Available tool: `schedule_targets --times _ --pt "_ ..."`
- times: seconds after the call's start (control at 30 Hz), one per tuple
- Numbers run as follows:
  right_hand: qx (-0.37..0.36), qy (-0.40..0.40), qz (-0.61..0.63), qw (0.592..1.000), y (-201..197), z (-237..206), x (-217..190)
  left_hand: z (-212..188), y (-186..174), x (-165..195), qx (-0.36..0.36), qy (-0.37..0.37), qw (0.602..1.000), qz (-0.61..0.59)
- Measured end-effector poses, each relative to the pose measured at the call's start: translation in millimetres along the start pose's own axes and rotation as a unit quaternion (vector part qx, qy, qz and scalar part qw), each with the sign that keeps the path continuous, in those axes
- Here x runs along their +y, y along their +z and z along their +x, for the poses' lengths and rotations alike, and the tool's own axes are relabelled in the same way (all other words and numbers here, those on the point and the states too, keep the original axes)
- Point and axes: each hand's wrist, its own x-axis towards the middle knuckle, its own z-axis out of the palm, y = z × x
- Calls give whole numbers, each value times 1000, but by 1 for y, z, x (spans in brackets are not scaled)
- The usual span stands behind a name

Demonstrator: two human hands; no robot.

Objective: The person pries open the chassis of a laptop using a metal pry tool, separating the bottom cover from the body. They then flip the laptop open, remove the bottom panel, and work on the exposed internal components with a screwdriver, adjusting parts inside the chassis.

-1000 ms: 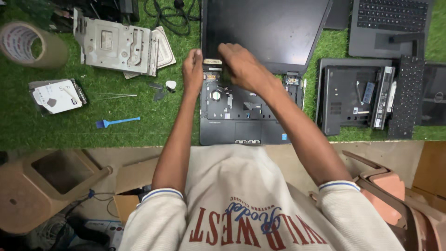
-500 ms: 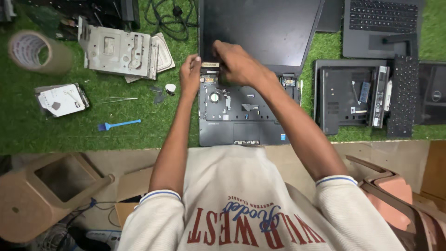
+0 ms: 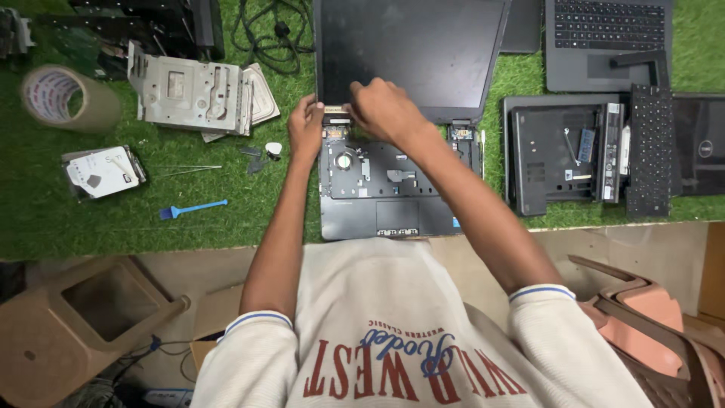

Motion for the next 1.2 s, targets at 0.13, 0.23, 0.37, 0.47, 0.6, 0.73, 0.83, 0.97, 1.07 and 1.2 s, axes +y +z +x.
schedule_targets --times 0.13,0.23,0.37,0.47,0.6,0.73,0.83,0.97,1.07,1.2 --pt "96 -193 49 975 0 -2 1 -1 -1 2 -9 19 1000 7" --pt "107 -188 72 974 -2 -4 2 -1 2 3 -21 10 1000 7" --pt "-44 48 -23 998 1 -4 -2 -3 1 3 -20 -8 1000 18" --pt "36 -58 31 997 1 -6 -1 -2 0 1 -22 2 1000 18" --pt "115 -180 74 974 0 -8 5 2 2 -2 -35 15 999 -27" --pt "-45 58 -48 996 9 -7 3 -1 -1 -5 -22 0 1000 -2" --pt "52 -36 14 998 11 -7 6 -4 0 -6 -13 12 999 34" --pt "89 -120 87 985 11 -10 12 -14 -3 -10 5 44 998 44" --pt "30 -19 48 998 17 -9 11 -17 -6 -14 25 45 996 77" --pt "66 -59 34 996 23 -12 14 -24 -10 -16 55 81 984 146"
